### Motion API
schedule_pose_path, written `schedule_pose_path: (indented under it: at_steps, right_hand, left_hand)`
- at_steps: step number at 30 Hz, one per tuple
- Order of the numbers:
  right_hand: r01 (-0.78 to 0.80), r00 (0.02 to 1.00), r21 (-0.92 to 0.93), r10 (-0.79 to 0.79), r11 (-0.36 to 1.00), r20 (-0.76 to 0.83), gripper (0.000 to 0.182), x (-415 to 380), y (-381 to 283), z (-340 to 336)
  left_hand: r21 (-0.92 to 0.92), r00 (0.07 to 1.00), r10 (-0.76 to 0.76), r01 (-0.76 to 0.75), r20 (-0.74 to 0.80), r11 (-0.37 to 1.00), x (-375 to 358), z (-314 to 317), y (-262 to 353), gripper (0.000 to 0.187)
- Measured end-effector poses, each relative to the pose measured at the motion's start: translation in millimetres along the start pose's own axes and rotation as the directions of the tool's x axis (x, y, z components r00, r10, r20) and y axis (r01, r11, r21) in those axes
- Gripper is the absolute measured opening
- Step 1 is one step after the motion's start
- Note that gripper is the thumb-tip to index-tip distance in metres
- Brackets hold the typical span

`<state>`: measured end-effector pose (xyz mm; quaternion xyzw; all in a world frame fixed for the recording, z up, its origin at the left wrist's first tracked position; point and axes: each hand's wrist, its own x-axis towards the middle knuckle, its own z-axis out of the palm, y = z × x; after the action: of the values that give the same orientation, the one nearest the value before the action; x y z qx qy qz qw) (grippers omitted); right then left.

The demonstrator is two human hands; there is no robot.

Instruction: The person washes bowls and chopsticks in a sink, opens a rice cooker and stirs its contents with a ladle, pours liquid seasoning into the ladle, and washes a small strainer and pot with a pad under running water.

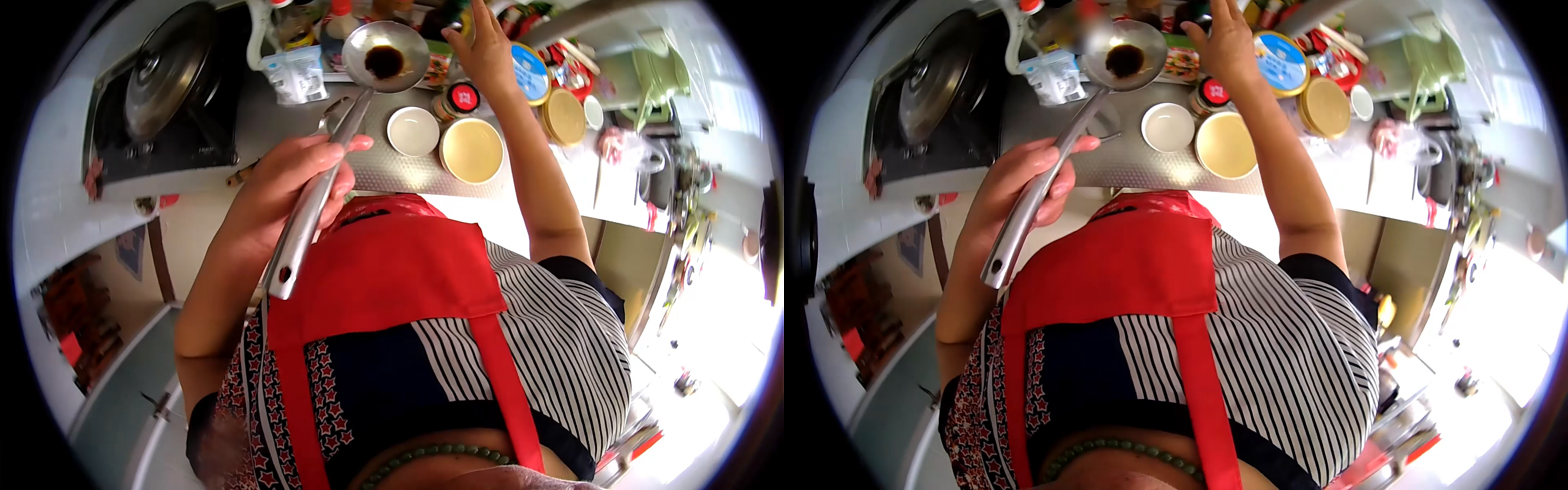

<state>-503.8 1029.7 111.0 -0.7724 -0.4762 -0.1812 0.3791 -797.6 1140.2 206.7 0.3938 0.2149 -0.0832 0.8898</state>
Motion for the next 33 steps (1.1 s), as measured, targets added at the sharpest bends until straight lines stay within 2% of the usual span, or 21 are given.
schedule_pose_path:
  at_steps: [1,2,3,5,7,11,17,21,24,27,31,33]
  right_hand:
    - [0.042,0.997,-0.017,-0.043,0.999,-0.058,0.061,-9.4,-12.8,-16.3]
    - [-0.040,0.999,-0.101,0.038,0.994,-0.017,0.047,-25.5,-19.5,-29.7]
    - [-0.181,0.983,0.035,0.182,0.983,-0.027,0.035,-44.2,-25.6,-37.5]
    - [-0.361,0.931,0.228,0.365,0.904,0.028,0.024,-76.2,-48.5,-62.2]
    - [-0.493,0.870,0.193,0.487,0.848,0.079,0.017,-108.5,-61.5,-81.5]
    - [-0.643,0.760,0.306,0.635,0.702,0.139,0.012,-153.9,-79.7,-118.2]
    - [-0.679,0.704,0.385,0.703,0.625,0.101,0.012,-197.9,-79.2,-201.1]
    - [-0.683,0.661,0.460,0.748,0.567,0.059,0.011,-243.3,-62.6,-275.3]
    - [-0.680,0.648,0.477,0.761,0.557,0.035,0.012,-279.7,-46.3,-333.5]
    - [-0.660,0.621,0.531,0.784,0.532,-0.013,0.011,-322.3,-28.3,-383.2]
    - [-0.680,0.520,0.556,0.849,0.478,-0.094,0.011,-357.2,-15.6,-445.0]
    - [-0.647,0.466,0.628,0.876,0.432,-0.123,0.013,-377.6,-3.4,-467.2]
  left_hand:
    - [0.018,0.999,-0.036,0.036,0.010,0.999,-0.5,0.7,1.2,0.045]
    - [0.036,0.997,-0.072,0.072,0.019,0.997,-1.2,2.2,2.0,0.046]
    - [0.056,0.994,-0.105,0.103,0.028,0.993,-1.5,4.3,1.9,0.047]
    - [0.097,0.989,-0.145,0.141,0.035,0.985,-0.7,12.4,-0.5,0.050]
    - [0.154,0.983,-0.181,0.173,0.038,0.973,0.3,25.8,-1.2,0.050]
    - [0.182,0.958,-0.256,0.231,0.128,0.956,8.3,61.9,-14.7,0.053]
    - [0.243,0.897,-0.380,0.325,0.226,0.914,34.8,145.3,-51.0,0.055]
    - [0.353,0.882,-0.392,0.290,0.263,0.889,61.9,211.5,-102.4,0.052]
    - [0.322,0.846,-0.432,0.333,0.312,0.886,88.4,261.5,-148.7,0.051]
    - [0.364,0.786,-0.488,0.357,0.381,0.860,118.0,310.3,-195.5,0.050]
    - [0.426,0.620,-0.620,0.453,0.480,0.783,163.9,376.4,-247.0,0.047]
    - [0.475,0.571,-0.667,0.471,0.478,0.743,183.0,415.1,-270.0,0.044]
